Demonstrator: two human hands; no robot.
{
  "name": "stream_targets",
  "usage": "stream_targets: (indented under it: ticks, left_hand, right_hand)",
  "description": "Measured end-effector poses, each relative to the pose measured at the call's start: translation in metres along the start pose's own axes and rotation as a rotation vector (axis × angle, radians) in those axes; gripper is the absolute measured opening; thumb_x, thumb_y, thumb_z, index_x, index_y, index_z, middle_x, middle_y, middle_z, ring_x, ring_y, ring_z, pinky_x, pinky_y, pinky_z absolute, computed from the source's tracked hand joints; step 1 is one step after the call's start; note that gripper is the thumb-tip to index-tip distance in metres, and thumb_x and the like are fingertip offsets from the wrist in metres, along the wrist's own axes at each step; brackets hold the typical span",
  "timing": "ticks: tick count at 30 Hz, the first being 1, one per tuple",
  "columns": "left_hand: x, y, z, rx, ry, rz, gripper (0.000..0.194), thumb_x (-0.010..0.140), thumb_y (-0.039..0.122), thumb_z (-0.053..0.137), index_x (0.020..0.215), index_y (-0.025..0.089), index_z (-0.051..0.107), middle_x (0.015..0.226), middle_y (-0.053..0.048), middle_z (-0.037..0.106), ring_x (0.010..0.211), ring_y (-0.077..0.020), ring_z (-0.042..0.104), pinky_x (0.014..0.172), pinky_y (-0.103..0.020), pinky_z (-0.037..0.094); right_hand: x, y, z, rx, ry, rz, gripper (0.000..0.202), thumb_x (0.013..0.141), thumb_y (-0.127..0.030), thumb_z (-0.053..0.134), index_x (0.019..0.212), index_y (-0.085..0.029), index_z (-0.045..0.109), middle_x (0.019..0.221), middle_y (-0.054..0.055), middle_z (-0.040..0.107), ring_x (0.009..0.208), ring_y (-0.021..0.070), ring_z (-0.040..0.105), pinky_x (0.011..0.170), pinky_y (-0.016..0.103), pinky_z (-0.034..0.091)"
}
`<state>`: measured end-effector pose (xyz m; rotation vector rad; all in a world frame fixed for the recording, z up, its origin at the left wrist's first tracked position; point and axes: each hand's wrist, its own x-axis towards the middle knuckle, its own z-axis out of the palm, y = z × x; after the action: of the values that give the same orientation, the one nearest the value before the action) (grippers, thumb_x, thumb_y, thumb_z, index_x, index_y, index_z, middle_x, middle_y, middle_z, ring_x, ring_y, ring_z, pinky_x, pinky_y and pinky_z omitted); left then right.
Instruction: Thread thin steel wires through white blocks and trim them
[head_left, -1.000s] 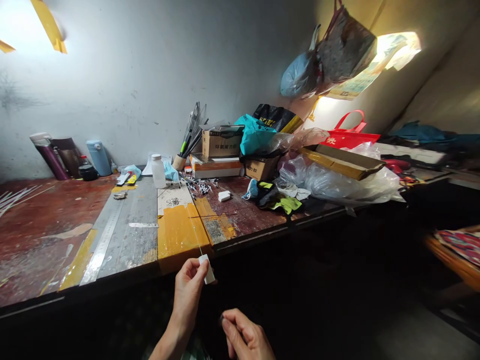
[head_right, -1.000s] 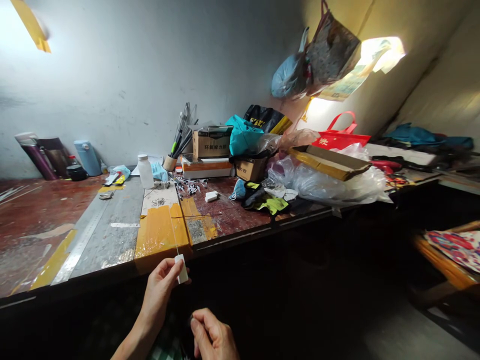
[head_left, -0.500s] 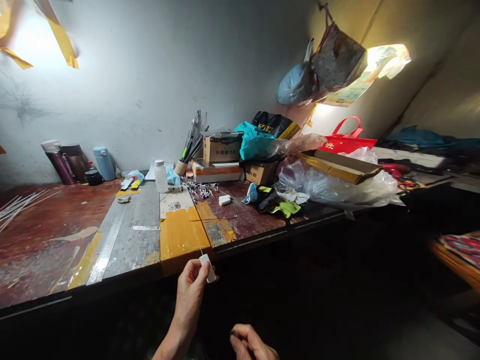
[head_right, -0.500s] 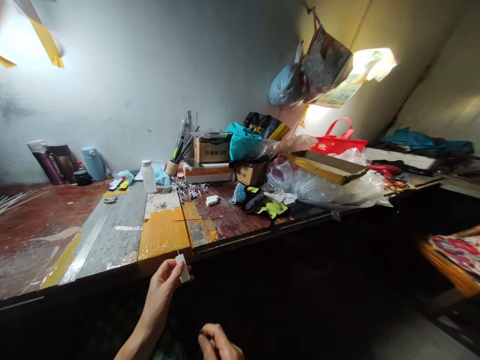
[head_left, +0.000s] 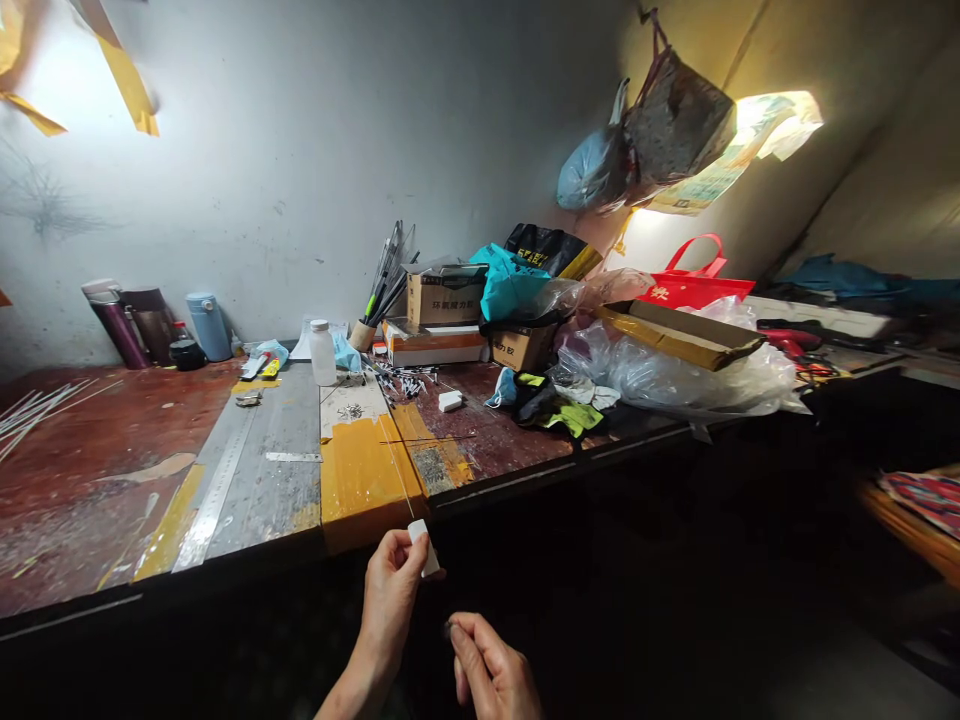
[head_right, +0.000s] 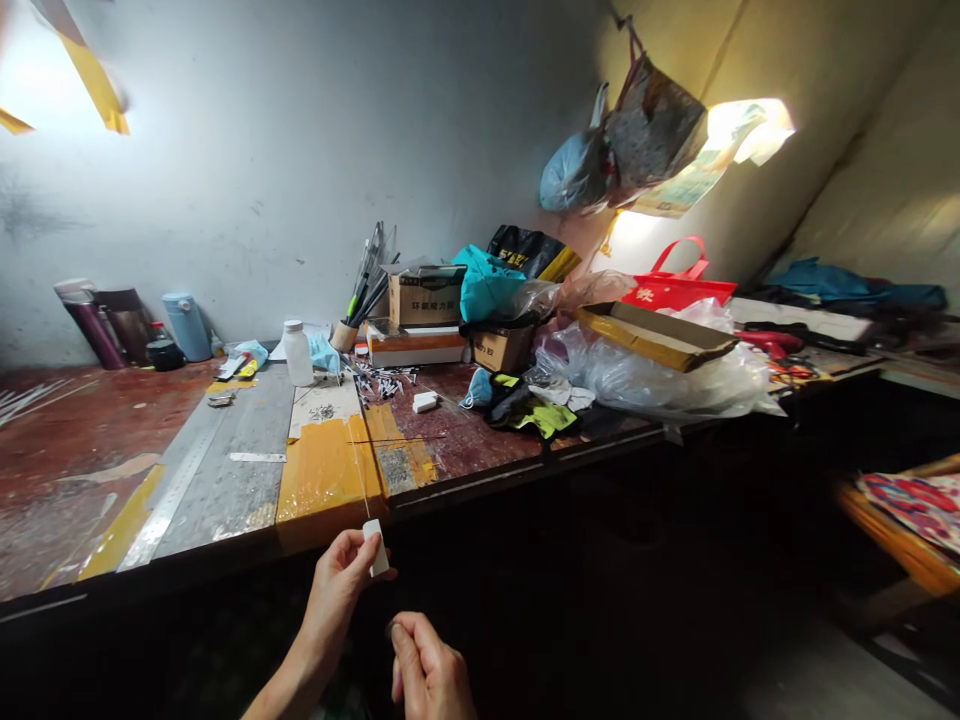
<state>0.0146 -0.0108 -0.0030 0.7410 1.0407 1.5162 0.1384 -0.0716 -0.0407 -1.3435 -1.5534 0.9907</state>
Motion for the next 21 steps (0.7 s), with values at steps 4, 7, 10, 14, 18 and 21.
stream_targets:
  ticks: [4,7,10,14,18,21]
  left_hand:
    - [0.003,-0.001,-0.002,-0.007,0.014,-0.012,0.037,0.061,0.047,0.078,0.063,0.015,0.06,0.056,0.003,0.056,0.052,-0.012,0.052,0.051,-0.027,0.053]
    - [0.0,-0.002,-0.003,-0.008,0.01,-0.027,0.037,0.061,0.047,0.079,0.062,0.015,0.06,0.054,0.004,0.055,0.051,-0.0119,0.051,0.05,-0.027,0.052]
    - [-0.006,-0.003,-0.003,-0.005,0.007,-0.042,0.037,0.061,0.046,0.079,0.062,0.014,0.06,0.054,0.003,0.055,0.05,-0.0118,0.051,0.05,-0.027,0.052]
    - [-0.007,-0.003,-0.002,-0.004,0.014,-0.049,0.037,0.061,0.046,0.079,0.061,0.015,0.059,0.053,0.003,0.056,0.05,-0.0121,0.051,0.049,-0.027,0.052]
    - [-0.001,0.001,-0.001,-0.006,0.018,-0.041,0.038,0.059,0.047,0.079,0.061,0.014,0.061,0.053,0.003,0.056,0.05,-0.0118,0.051,0.049,-0.026,0.051]
    - [0.001,0.008,0.0,-0.006,0.007,-0.026,0.038,0.06,0.048,0.079,0.062,0.013,0.063,0.054,0.003,0.057,0.05,-0.012,0.053,0.05,-0.026,0.051]
  right_hand:
    - [0.004,-0.006,-0.001,-0.038,-0.013,0.026,0.053,0.085,-0.068,0.04,0.083,-0.019,0.059,0.048,-0.006,0.04,0.044,0.0099,0.035,0.046,0.021,0.031]
    - [0.003,-0.007,-0.005,-0.085,-0.004,0.002,0.051,0.083,-0.069,0.042,0.076,-0.02,0.057,0.053,-0.005,0.041,0.048,0.0104,0.036,0.046,0.021,0.03]
    - [-0.001,-0.004,-0.009,-0.105,-0.066,0.012,0.054,0.088,-0.066,0.034,0.073,-0.02,0.057,0.048,-0.005,0.038,0.046,0.0104,0.036,0.046,0.021,0.03]
    - [-0.005,0.0,-0.011,-0.122,-0.113,0.016,0.054,0.09,-0.063,0.031,0.083,-0.019,0.061,0.045,-0.005,0.044,0.043,0.0105,0.04,0.049,0.021,0.033]
    - [-0.001,-0.001,-0.01,-0.133,-0.101,0.012,0.051,0.088,-0.064,0.037,0.084,-0.019,0.06,0.052,-0.004,0.048,0.047,0.0109,0.044,0.05,0.021,0.033]
    - [0.003,-0.006,-0.01,-0.13,-0.117,-0.021,0.052,0.091,-0.06,0.032,0.08,-0.018,0.06,0.049,-0.004,0.043,0.049,0.0113,0.042,0.053,0.022,0.033]
